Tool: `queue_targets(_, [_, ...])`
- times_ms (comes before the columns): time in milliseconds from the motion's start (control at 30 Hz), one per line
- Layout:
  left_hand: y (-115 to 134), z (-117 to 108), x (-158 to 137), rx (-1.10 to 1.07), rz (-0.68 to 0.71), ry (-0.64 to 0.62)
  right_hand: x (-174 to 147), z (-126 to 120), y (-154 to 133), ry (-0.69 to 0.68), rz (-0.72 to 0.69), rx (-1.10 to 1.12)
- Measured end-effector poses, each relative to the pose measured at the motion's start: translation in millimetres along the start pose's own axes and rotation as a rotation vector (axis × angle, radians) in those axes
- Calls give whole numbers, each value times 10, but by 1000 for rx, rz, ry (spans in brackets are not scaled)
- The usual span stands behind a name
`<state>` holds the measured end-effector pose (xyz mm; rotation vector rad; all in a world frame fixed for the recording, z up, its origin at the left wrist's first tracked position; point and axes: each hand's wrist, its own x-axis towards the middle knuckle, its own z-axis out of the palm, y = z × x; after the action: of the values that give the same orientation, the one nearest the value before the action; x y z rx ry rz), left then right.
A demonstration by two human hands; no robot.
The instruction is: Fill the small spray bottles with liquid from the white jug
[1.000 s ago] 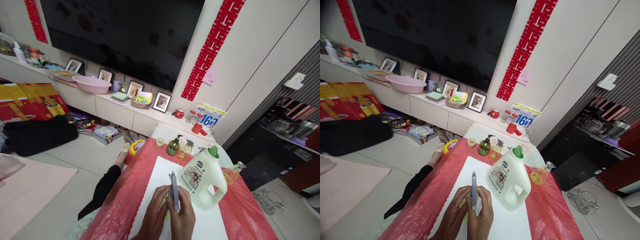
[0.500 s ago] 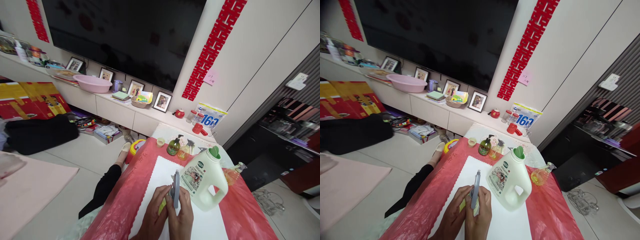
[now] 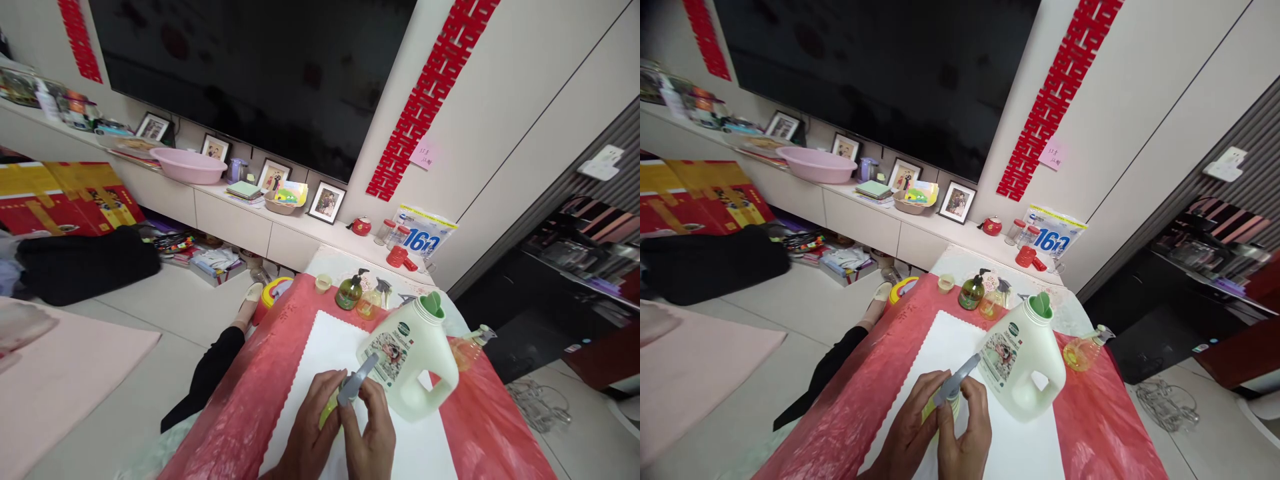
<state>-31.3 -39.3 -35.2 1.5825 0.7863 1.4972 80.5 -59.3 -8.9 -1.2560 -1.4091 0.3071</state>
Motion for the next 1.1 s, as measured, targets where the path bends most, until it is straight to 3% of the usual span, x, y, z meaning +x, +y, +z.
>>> queue_targets(433, [-8,3,-19,33,-67,-24,-16,-22,-37,3,15,12])
queue_targets(800, [-3,-14,-12,16,7,-27,-117,112,-40,33,148,78])
queue_targets(1100, [26,-6,-3,15,-136,-34,-249,303,288,223,316,269])
